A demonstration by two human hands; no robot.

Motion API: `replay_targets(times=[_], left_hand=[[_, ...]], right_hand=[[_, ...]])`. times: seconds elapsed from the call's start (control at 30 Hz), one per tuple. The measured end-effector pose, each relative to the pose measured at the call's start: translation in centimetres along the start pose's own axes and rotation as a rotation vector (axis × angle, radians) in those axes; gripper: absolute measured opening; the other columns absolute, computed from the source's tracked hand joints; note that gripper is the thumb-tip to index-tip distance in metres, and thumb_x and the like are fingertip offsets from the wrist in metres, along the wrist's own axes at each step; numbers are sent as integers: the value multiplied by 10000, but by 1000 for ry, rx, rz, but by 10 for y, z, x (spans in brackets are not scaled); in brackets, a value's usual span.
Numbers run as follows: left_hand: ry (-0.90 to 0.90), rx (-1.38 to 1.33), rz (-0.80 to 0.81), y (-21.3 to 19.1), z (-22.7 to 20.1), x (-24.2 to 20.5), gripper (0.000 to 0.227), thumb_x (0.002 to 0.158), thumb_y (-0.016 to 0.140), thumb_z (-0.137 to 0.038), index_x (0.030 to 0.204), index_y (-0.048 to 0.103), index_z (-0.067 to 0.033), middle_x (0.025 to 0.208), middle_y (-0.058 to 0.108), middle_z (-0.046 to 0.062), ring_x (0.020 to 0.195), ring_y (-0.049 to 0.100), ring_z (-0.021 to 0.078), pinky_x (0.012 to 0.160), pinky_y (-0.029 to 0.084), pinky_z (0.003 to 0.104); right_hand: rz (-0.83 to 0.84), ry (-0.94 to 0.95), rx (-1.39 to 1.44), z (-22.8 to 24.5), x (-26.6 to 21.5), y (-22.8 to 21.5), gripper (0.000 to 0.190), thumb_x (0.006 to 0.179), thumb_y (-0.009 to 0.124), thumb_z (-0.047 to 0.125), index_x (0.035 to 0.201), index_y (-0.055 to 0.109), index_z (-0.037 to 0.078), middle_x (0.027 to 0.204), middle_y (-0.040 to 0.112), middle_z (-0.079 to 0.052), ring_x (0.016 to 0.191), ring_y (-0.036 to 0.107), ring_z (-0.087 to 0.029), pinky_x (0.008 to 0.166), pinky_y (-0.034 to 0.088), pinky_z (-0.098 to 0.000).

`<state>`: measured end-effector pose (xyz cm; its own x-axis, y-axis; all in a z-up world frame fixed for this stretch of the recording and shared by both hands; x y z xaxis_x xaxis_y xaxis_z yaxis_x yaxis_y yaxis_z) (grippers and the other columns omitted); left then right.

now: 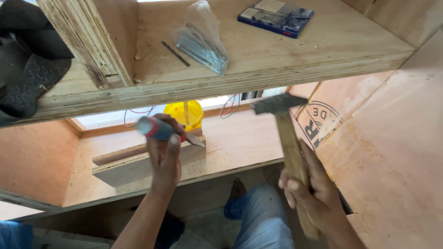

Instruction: The person uses a hammer and a chisel to adjust or shape wooden boards inside a wooden furniture structure.

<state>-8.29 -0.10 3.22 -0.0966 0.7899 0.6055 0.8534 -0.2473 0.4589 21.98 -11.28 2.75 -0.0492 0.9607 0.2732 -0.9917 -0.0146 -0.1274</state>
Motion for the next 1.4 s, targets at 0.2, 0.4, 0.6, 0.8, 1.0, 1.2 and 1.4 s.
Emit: replay_targets(times=[0.2, 0.4, 0.6, 0.8, 1.0, 1.2, 1.4], left_hand=[[63, 473, 396, 56, 0, 3, 343, 1038, 576, -99, 1348, 441, -43, 1231, 534, 106, 1131, 600, 175, 1008, 525, 310], [-100, 722, 390, 71, 48, 24, 576, 945, 859, -222, 1200, 384, -22, 974, 482, 156, 852, 474, 255, 796, 466, 343], [-163, 743, 741, 116, 42, 29, 513, 999, 691, -203, 1392, 409, -35, 1098, 608, 152, 978, 612, 285, 888, 493, 376], [-138, 585, 749, 111, 22, 32, 470, 996, 713, -183, 1369, 462, -48, 1080, 604, 74, 997, 584, 177, 908, 502, 305], [-230, 535, 686, 93, 25, 33, 329, 958, 759, -153, 1188, 546, -53, 986, 542, -20, 929, 496, 72, 850, 475, 240], [-263, 494, 706, 99, 36, 33, 292, 974, 738, -153, 1176, 547, -62, 946, 530, -32, 905, 471, 66, 828, 463, 230], [-255, 497, 723, 106, 40, 34, 305, 981, 745, -153, 1189, 543, -60, 943, 526, -14, 898, 471, 75, 824, 466, 235]], right_hand=[[-156, 188, 52, -94, -36, -54, 867, 914, 573, 124, 1667, 149, 194, 863, 617, -139, 507, 542, -138, 469, 505, -276], [-241, 278, 97, -137, -62, -67, 868, 895, 570, 123, 1658, 166, 216, 834, 625, -161, 481, 538, -157, 430, 499, -295], [-230, 292, 109, -144, -64, -65, 857, 894, 571, 140, 1652, 178, 215, 822, 630, -161, 481, 543, -155, 416, 498, -298], [-230, 314, 99, -142, -61, -59, 860, 896, 569, 142, 1652, 170, 226, 820, 625, -155, 482, 540, -160, 424, 491, -299], [-200, 300, 109, -140, -60, -49, 864, 902, 571, 149, 1657, 155, 210, 817, 623, -152, 485, 541, -160, 423, 489, -294], [-193, 298, 100, -143, -63, -45, 825, 903, 557, 123, 1637, 183, 165, 815, 626, -158, 481, 547, -164, 409, 488, -297], [-200, 314, 105, -149, -67, -49, 849, 899, 553, 118, 1643, 154, 202, 814, 623, -157, 463, 544, -165, 407, 487, -301]])
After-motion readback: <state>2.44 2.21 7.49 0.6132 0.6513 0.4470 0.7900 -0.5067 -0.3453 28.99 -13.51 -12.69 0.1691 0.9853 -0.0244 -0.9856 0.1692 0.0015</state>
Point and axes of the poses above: each hand's wrist, its own x-axis towards the middle knuckle, its own y-axis out of the palm, z = x × y, the point moved 10 cm from there along x, towards the middle knuckle
